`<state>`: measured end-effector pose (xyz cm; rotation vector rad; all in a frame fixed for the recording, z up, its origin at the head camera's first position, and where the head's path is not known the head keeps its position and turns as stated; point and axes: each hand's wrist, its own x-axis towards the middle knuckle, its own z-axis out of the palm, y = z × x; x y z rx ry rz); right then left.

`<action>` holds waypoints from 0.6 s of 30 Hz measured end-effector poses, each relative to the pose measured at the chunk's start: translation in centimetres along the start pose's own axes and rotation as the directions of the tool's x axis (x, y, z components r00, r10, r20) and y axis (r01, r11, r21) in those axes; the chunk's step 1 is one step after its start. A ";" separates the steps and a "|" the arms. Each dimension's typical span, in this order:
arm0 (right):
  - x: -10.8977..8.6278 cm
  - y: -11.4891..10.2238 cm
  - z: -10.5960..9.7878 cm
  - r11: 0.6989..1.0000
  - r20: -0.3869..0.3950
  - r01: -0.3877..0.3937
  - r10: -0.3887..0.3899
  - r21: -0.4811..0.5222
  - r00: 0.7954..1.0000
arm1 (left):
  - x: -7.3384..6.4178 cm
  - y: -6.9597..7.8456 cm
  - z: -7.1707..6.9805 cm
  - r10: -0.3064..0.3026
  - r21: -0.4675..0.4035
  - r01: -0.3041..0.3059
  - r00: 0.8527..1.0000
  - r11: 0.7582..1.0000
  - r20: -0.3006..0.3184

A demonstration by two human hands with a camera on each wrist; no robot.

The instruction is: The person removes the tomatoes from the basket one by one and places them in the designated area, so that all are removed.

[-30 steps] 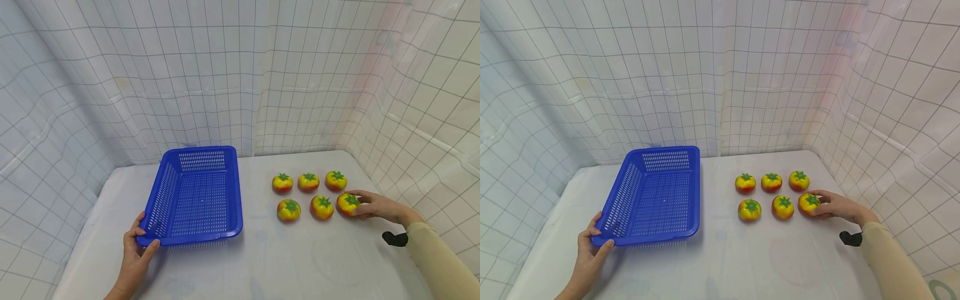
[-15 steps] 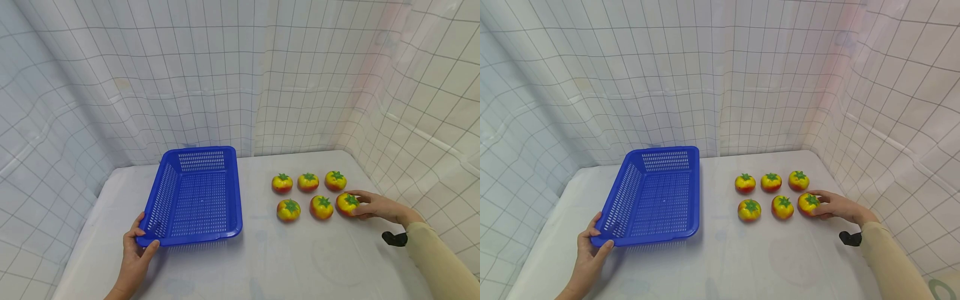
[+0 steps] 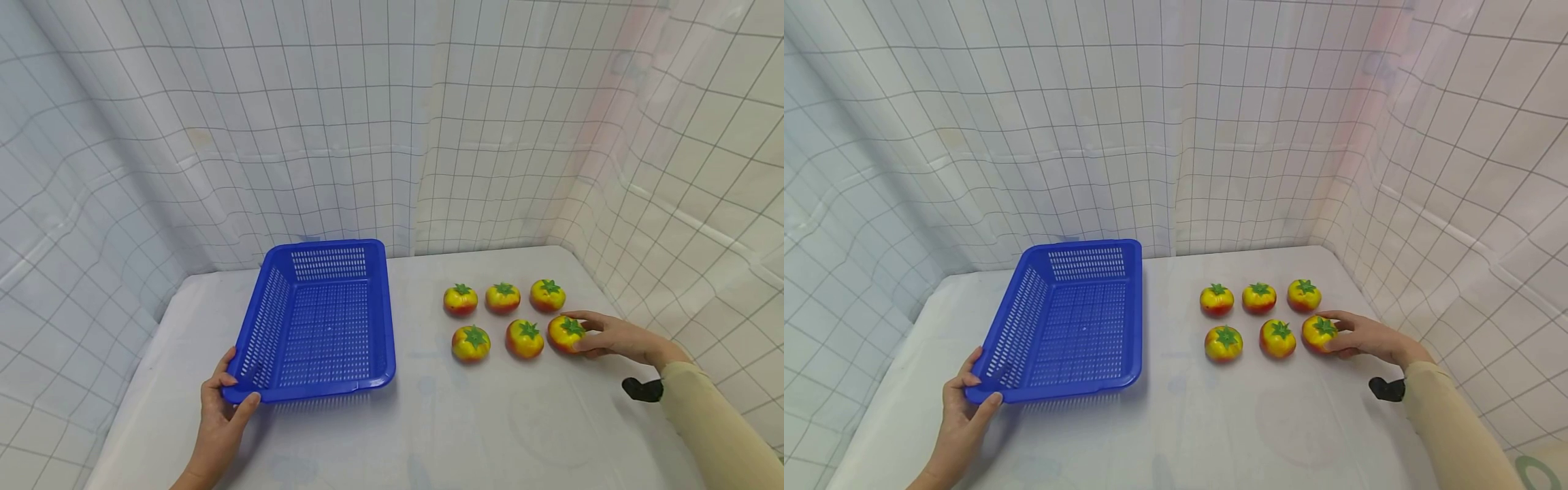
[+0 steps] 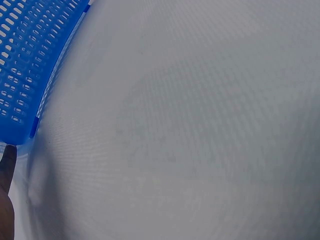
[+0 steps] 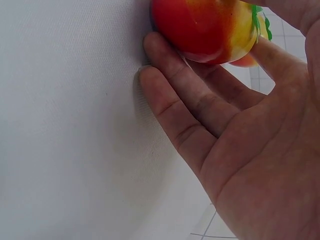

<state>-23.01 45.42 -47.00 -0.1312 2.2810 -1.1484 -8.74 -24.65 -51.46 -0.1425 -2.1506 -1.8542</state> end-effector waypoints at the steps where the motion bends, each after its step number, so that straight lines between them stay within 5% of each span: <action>1: 0.0 0.0 0.0 1.000 -0.001 -0.001 0.001 0.004 1.000 | 0.0 0.0 0.0 0.002 0.000 -0.002 1.000 1.000 0.001; 18: -0.2 0.0 -0.1 0.999 0.014 0.024 -0.024 0.024 1.000 | 0.0 0.2 0.1 -0.005 -0.028 0.005 1.000 1.000 0.002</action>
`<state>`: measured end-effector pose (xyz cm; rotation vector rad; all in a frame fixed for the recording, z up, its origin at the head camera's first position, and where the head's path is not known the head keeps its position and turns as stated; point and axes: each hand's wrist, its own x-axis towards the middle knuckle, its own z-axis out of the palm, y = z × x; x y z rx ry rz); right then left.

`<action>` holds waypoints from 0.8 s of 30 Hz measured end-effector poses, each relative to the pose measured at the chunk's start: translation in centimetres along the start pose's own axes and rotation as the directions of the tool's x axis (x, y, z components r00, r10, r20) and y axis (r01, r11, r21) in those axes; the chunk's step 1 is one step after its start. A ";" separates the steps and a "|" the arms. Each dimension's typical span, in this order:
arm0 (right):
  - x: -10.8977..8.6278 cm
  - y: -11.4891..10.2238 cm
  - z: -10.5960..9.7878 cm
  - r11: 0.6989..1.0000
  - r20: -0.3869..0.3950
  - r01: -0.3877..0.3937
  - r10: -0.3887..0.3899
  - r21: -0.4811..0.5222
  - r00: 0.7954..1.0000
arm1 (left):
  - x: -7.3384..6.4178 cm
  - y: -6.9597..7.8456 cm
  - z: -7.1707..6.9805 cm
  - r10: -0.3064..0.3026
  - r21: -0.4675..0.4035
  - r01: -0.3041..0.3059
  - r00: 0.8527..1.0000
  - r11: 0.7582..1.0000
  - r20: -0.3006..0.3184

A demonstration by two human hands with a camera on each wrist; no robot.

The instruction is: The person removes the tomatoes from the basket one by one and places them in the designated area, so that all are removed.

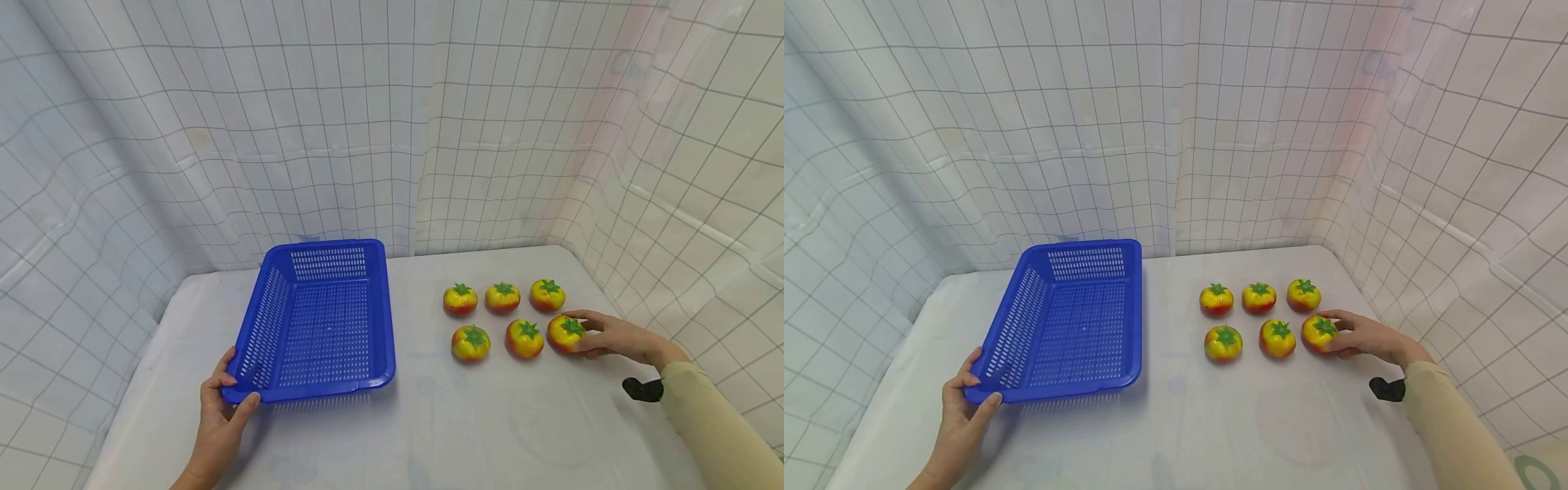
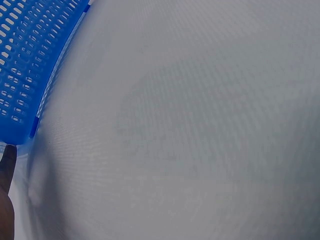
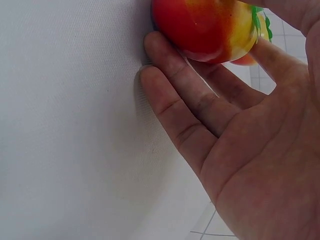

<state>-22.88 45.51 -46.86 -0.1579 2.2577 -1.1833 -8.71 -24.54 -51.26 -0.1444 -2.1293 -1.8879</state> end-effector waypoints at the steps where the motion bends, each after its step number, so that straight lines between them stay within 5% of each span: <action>1: 0.0 0.0 0.0 1.000 0.000 0.003 -0.003 0.000 1.000 | 0.0 0.0 0.0 -0.002 0.006 0.002 1.000 1.000 0.001; 24: -0.9 0.0 -0.4 1.000 -0.010 0.018 -0.018 -0.011 1.000 | 0.0 0.0 0.1 -0.004 0.029 0.005 1.000 1.000 -0.002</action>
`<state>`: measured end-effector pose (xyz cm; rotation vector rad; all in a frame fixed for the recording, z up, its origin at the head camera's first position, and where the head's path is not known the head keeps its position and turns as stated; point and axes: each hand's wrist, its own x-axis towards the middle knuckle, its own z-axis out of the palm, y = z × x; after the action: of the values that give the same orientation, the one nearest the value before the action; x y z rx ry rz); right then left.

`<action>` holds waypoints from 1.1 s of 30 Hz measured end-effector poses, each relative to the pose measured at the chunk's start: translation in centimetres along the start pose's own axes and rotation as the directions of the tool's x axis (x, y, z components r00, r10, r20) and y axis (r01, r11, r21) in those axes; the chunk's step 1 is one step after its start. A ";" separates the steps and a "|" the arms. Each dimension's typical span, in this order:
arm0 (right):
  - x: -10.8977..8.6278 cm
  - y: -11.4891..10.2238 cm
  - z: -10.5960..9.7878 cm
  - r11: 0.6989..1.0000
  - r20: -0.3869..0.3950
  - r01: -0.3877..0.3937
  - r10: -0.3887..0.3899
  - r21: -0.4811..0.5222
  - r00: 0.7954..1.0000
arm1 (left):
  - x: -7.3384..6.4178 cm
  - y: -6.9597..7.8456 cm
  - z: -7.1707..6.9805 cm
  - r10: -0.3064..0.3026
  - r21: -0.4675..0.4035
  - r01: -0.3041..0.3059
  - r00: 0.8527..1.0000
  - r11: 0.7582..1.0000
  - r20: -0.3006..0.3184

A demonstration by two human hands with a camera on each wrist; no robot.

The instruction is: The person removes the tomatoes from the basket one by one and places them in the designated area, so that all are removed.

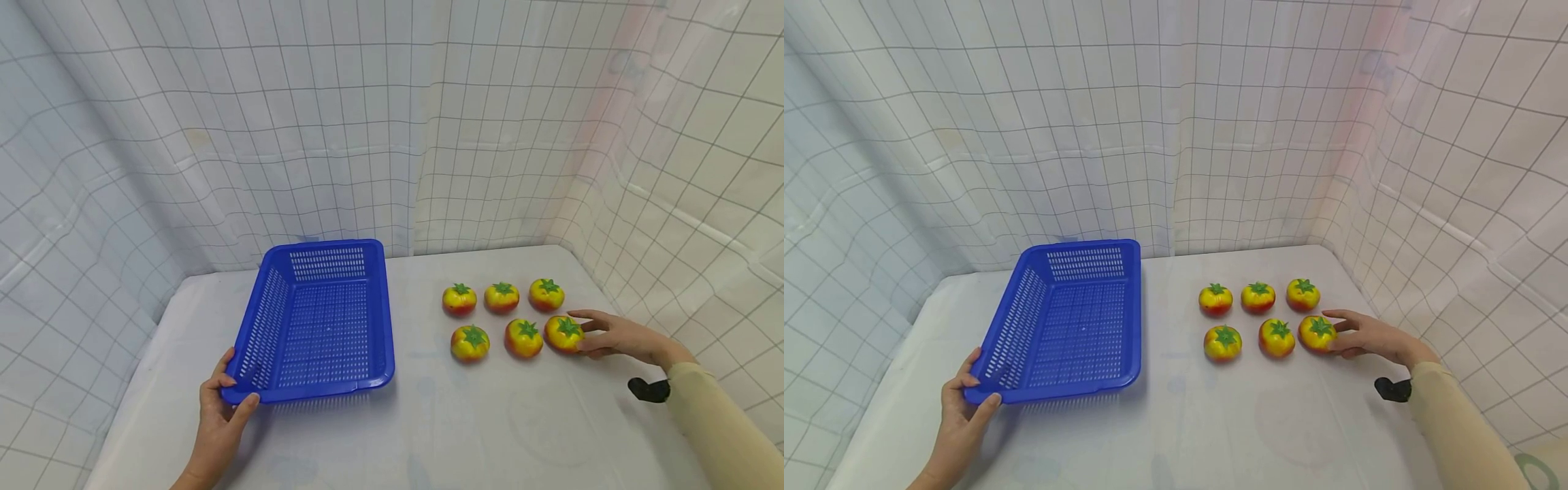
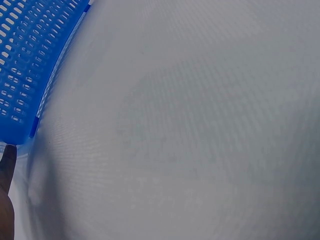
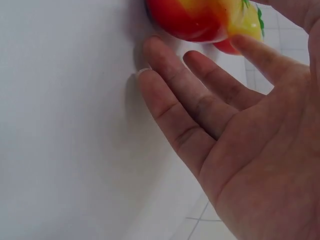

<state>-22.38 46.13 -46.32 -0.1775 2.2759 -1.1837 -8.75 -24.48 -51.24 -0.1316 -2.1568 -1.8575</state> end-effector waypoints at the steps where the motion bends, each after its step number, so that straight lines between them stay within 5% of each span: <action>1: -0.1 0.0 -0.1 1.000 0.000 0.002 -0.002 0.002 1.000 | 0.0 0.0 0.0 -0.002 0.008 0.002 1.000 1.000 -0.003; 8: -0.5 -0.4 -1.1 0.999 -0.023 0.034 -0.034 0.021 0.999 | -0.3 0.1 -0.1 -0.014 0.030 0.015 1.000 0.999 -0.022; 19: -0.7 -0.5 -2.0 0.994 -0.177 0.071 -0.083 -0.077 0.981 | -0.7 0.3 -0.2 -0.025 0.070 0.027 0.999 0.997 -0.027; 26: -1.2 -1.6 -1.7 0.976 -0.301 0.072 -0.133 -0.205 0.944 | -0.7 1.5 -1.1 -0.048 0.204 0.043 0.999 0.978 0.021; 33: -0.8 -4.6 -0.3 0.943 -0.406 0.047 -0.187 -0.331 0.895 | 0.4 3.3 -2.5 0.018 0.390 -0.033 0.999 0.920 0.040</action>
<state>-22.53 43.86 -42.20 -0.1897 2.8830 -0.9827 -7.92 -26.39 -47.64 -0.1065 -2.4875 -1.3808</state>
